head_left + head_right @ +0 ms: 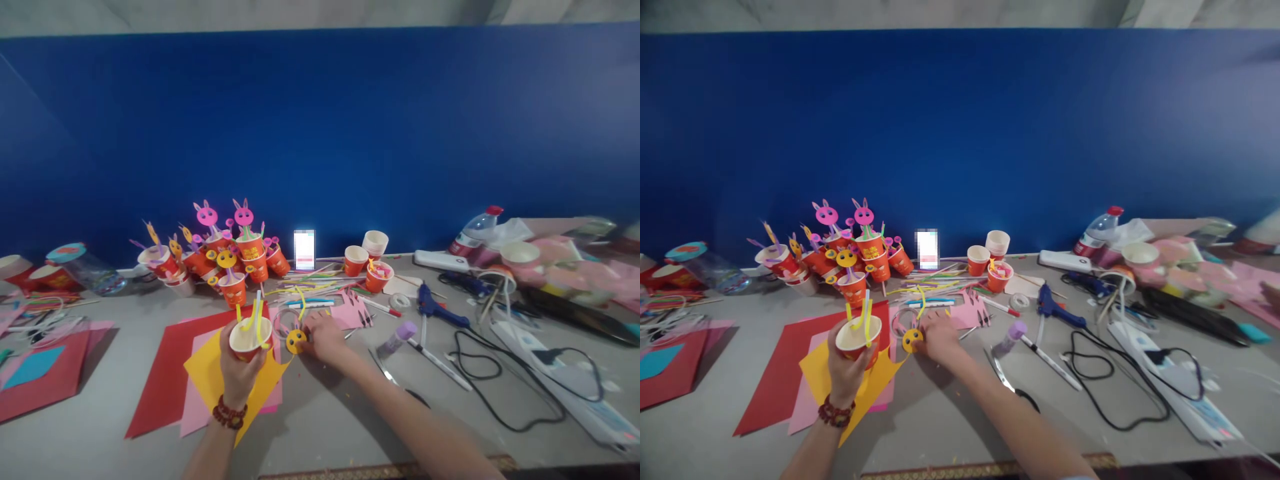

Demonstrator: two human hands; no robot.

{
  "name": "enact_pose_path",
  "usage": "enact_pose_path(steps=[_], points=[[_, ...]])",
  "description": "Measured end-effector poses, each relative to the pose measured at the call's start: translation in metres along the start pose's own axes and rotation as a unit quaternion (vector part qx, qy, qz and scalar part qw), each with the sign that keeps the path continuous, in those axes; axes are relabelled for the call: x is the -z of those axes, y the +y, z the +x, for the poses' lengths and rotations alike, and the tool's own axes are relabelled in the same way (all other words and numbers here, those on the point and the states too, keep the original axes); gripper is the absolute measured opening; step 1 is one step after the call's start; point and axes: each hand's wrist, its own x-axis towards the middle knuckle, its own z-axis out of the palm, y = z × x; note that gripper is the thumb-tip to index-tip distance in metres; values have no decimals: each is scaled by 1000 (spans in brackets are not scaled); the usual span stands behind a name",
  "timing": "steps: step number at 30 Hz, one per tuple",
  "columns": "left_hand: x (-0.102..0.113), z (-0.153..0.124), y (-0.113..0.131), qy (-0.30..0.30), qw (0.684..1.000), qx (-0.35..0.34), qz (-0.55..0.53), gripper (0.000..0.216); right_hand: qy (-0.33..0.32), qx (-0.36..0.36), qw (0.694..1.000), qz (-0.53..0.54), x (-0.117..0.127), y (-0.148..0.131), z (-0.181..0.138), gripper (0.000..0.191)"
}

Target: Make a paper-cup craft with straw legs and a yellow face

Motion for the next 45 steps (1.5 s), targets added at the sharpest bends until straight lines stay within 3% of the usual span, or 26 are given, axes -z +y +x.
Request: enact_pose_path(steps=[7, 12, 17, 22, 29, 34, 45], points=[[-4, -5, 7, -37, 998, -39, 32, 62, 3, -34, 979, 202, 3, 17, -8, 13], [-12, -20, 13, -51, 992, -82, 80, 72, 63, -46, 923, 377, 29, 20, -28, 35], [-20, -34, 21, -119, 982, -103, 107, 74, 161, -45, 866, 471, 53, 5, -41, 38], [-22, -36, 27, -162, 978, -72, 112, 74, 163, -13, 827, 538, 54, -18, -45, 37], [-24, -38, 29, -171, 980, -42, 95, 74, 185, 4, 861, 474, 38, -26, -39, 27], [-25, -38, 28, -169, 982, -19, 82, 73, 223, 2, 872, 436, 30, -24, -38, 17], [-26, -39, 30, -178, 981, -12, 73, 70, 234, -1, 882, 409, 25, -21, -31, 13]])
